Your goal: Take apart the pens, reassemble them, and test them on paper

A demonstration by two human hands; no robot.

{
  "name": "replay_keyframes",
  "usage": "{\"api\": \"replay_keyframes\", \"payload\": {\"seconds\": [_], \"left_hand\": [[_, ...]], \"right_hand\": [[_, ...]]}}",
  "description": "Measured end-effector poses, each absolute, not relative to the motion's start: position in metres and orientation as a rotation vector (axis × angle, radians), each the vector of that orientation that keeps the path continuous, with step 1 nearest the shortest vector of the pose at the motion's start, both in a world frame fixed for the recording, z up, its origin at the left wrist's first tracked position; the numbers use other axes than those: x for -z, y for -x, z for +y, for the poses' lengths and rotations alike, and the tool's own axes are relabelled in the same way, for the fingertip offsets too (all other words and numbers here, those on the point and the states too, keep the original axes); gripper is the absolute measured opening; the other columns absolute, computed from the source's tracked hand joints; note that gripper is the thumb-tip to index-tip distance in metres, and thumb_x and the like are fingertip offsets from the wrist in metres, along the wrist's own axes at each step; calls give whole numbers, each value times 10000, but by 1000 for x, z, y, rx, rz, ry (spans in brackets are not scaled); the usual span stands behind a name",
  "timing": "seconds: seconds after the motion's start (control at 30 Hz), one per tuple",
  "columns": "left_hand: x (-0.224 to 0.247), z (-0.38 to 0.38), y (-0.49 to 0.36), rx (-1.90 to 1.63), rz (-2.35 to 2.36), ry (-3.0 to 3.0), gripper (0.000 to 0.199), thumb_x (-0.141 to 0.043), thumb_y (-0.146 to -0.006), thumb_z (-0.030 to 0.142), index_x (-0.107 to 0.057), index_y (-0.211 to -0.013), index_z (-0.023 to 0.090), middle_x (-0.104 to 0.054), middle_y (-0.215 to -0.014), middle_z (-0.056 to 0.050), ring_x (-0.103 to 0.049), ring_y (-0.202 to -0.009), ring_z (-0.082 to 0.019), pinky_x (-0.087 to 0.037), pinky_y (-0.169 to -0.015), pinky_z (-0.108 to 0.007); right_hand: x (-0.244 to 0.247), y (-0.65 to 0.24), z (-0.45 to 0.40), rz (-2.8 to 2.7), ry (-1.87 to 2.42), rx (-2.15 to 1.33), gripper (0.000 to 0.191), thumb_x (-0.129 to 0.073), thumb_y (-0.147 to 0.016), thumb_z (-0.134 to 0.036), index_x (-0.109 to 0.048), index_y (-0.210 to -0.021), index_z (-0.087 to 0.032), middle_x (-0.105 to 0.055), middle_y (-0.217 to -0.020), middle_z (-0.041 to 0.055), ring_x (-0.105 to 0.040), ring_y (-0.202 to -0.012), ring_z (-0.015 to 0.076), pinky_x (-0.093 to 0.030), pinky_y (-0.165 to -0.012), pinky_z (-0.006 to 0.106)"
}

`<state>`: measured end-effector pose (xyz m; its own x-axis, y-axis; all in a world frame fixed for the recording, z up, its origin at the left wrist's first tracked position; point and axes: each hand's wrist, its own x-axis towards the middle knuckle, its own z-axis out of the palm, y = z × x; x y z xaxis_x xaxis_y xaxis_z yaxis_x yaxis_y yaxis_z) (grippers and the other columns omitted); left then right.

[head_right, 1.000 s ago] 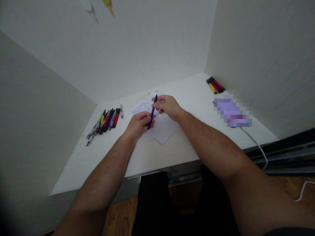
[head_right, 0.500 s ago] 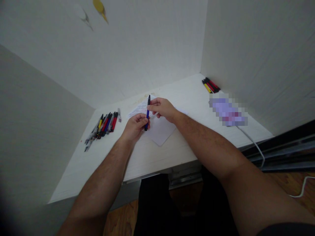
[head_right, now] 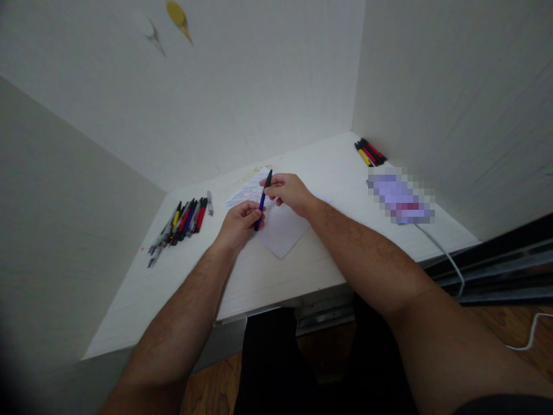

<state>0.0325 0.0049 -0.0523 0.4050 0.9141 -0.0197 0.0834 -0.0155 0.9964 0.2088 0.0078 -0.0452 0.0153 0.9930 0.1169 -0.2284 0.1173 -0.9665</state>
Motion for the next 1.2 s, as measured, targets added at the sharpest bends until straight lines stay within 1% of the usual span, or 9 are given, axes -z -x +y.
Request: {"api": "replay_keyframes", "payload": {"seconds": [0.1,0.2,0.3,0.43,0.67,0.87,1.03,1.13,1.2], "left_hand": [[53,5,-33,-858,957,-1440,213,-702,-693,286,-610,-829,149,-621,-603,11,-535,-479,-88,-383,-483,-215],[55,6,-33,-862,959,-1441,198,-691,-702,278,-614,-831,150,-622,-610,12,-530,-476,-86,-378,-475,-214],[57,7,-32,-859,963,-1455,195,-686,-711,285,-621,-838,153,-620,-618,15,-528,-477,-84,-372,-468,-211],[60,9,-31,-851,959,-1472,204,-689,-713,293,-629,-846,151,-617,-629,12,-539,-496,-88,-383,-476,-212],[61,10,-30,-848,959,-1465,200,-693,-717,293,-639,-846,151,-624,-642,5,-552,-512,-91,-401,-491,-212],[61,10,-31,-848,966,-1440,194,-691,-711,290,-643,-840,153,-627,-651,2,-557,-517,-91,-410,-502,-213],[58,9,-32,-897,988,-1422,196,-690,-706,296,-640,-827,150,-643,-665,-7,-570,-525,-96,-418,-514,-217],[56,9,-32,-945,1007,-1412,183,-689,-695,286,-628,-801,150,-648,-665,-9,-578,-532,-98,-420,-518,-216],[56,9,-32,-957,1017,-1408,178,-686,-691,284,-623,-791,151,-647,-656,-7,-583,-535,-101,-419,-517,-215]], "right_hand": [[44,-208,7,-1068,960,-1247,266,-717,-662,-117,-681,-922,-165,-656,-705,9,-529,-566,90,-367,-425,191],[43,-208,6,-1059,964,-1260,208,-718,-680,-144,-678,-883,-163,-669,-751,22,-533,-578,87,-365,-424,188],[41,-210,7,-1026,947,-1228,148,-739,-711,-236,-668,-821,-166,-680,-815,31,-536,-591,76,-357,-426,179],[40,-214,10,-933,907,-1192,234,-763,-724,-373,-652,-778,-174,-681,-890,31,-522,-580,59,-344,-425,173],[39,-216,11,-903,919,-1182,291,-773,-712,-434,-669,-829,-189,-637,-816,15,-501,-560,56,-348,-436,180],[40,-225,19,-845,1041,-937,313,-675,-788,-505,-647,-872,-205,-619,-785,16,-492,-542,73,-368,-456,208],[49,-233,23,-1189,1498,-601,212,-722,-719,-374,-678,-767,-172,-626,-676,27,-565,-635,146,-448,-614,278],[54,-230,18,-1585,1752,-403,186,-747,-666,-296,-721,-813,-186,-681,-755,58,-618,-761,196,-465,-739,316],[58,-227,14,-1748,1840,-345,160,-738,-674,-282,-730,-807,-193,-705,-805,92,-636,-796,220,-468,-752,328]]}}
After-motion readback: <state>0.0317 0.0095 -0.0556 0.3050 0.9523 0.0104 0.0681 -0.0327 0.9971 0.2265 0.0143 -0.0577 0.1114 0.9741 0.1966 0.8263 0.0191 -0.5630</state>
